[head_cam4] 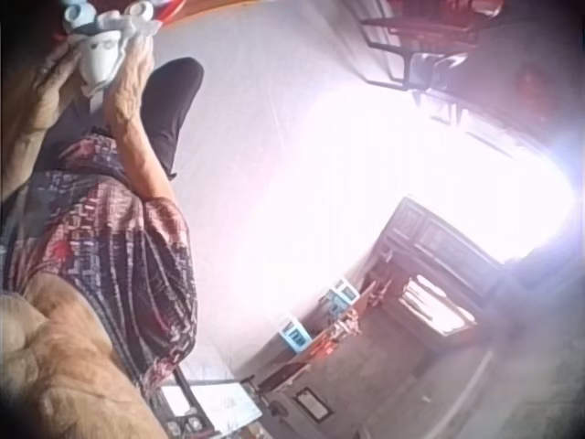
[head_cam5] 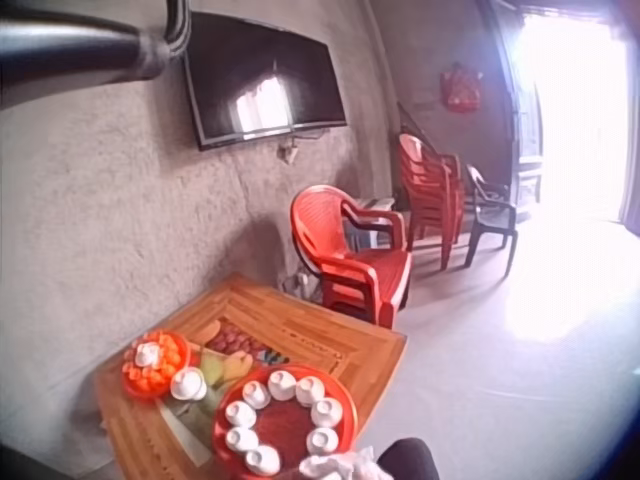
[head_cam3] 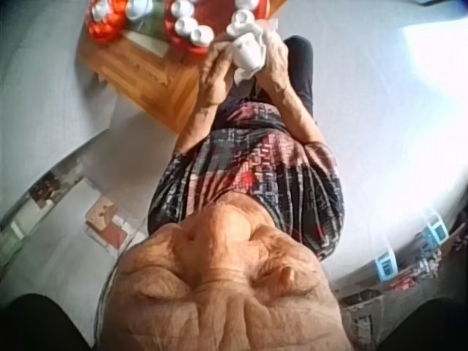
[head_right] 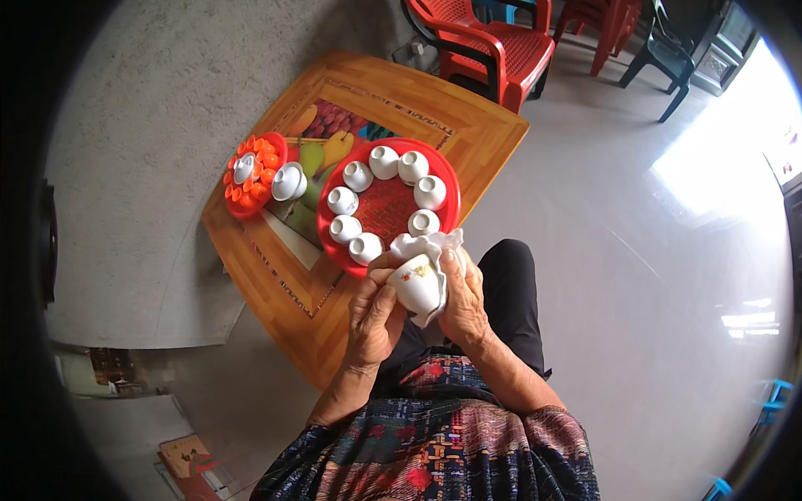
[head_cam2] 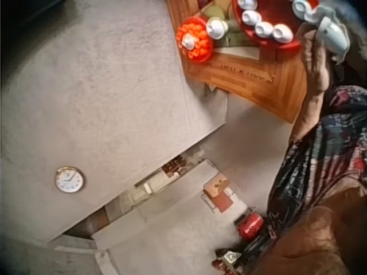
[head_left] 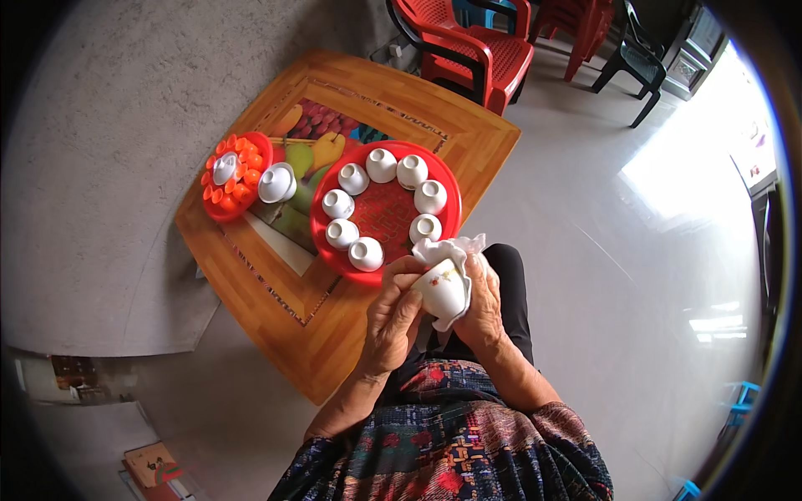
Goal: The person sits on the floor and wipes small white cups with a white cloth. They pick up each cup from a red tray, wipe the exterior and interior, and place it back on the tray. The person handles the cups one at a time throughout the episode.
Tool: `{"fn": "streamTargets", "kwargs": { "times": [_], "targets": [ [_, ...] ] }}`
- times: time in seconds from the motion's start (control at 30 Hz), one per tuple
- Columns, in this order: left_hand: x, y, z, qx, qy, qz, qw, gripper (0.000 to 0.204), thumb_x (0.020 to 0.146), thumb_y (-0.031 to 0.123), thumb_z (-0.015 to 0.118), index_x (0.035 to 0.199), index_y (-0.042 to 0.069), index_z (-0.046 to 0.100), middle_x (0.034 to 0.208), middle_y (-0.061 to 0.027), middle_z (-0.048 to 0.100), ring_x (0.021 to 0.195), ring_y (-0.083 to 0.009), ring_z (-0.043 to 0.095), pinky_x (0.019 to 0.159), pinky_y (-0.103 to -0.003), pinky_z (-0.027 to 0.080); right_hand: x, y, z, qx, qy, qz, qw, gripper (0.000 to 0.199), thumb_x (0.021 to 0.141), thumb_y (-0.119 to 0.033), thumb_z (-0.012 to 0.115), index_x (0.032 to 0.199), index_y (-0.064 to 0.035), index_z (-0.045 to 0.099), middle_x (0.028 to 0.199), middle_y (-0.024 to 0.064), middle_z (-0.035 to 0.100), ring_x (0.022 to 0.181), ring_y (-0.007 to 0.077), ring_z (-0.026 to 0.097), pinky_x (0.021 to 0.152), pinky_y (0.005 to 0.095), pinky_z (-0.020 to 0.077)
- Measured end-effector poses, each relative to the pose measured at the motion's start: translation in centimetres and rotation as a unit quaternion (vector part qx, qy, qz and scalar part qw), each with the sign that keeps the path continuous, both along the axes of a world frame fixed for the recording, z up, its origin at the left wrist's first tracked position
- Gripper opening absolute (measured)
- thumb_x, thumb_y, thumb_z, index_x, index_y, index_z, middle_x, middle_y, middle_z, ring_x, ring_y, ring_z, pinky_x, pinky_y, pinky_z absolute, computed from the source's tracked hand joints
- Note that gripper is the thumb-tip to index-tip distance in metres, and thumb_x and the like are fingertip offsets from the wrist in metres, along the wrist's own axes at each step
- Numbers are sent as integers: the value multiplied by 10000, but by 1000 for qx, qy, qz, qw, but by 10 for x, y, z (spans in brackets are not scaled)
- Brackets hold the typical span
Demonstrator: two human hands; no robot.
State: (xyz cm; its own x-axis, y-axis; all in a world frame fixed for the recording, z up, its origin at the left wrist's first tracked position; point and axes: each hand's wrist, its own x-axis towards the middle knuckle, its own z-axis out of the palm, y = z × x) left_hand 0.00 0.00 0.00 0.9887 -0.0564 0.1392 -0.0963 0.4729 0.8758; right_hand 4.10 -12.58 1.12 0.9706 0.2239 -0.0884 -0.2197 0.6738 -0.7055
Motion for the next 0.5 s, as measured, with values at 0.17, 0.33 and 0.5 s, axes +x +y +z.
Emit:
{"fn": "streamTargets", "kwargs": {
  "times": [0.17,0.33,0.5],
  "targets": [
    [-3,-24,22,-150,110,-34,982,386,925,294,520,1243,99,421,1237,-45,461,1163,-184,442,985,-379,367,6,-4,3,-471,-410,-173,762,256,847,-214,573,992,-7,532,876,152,510,774,302,515,673,378,440],
    [-2,-17,18,-264,178,24,948,353,919,323,524,1210,141,443,1175,-18,498,1088,-152,492,928,-340,429,-6,13,10,-512,-444,-182,712,440,642,-106,682,1053,-74,527,1078,123,544,1015,331,495,867,429,364],
    [-1,-21,22,-241,167,39,955,398,854,254,648,1172,149,432,1147,-21,492,1094,-159,476,944,-352,426,-1,16,3,-438,-331,-155,822,348,887,-298,475,1093,-23,526,1125,187,510,1067,372,445,949,458,319]
  ]
}}
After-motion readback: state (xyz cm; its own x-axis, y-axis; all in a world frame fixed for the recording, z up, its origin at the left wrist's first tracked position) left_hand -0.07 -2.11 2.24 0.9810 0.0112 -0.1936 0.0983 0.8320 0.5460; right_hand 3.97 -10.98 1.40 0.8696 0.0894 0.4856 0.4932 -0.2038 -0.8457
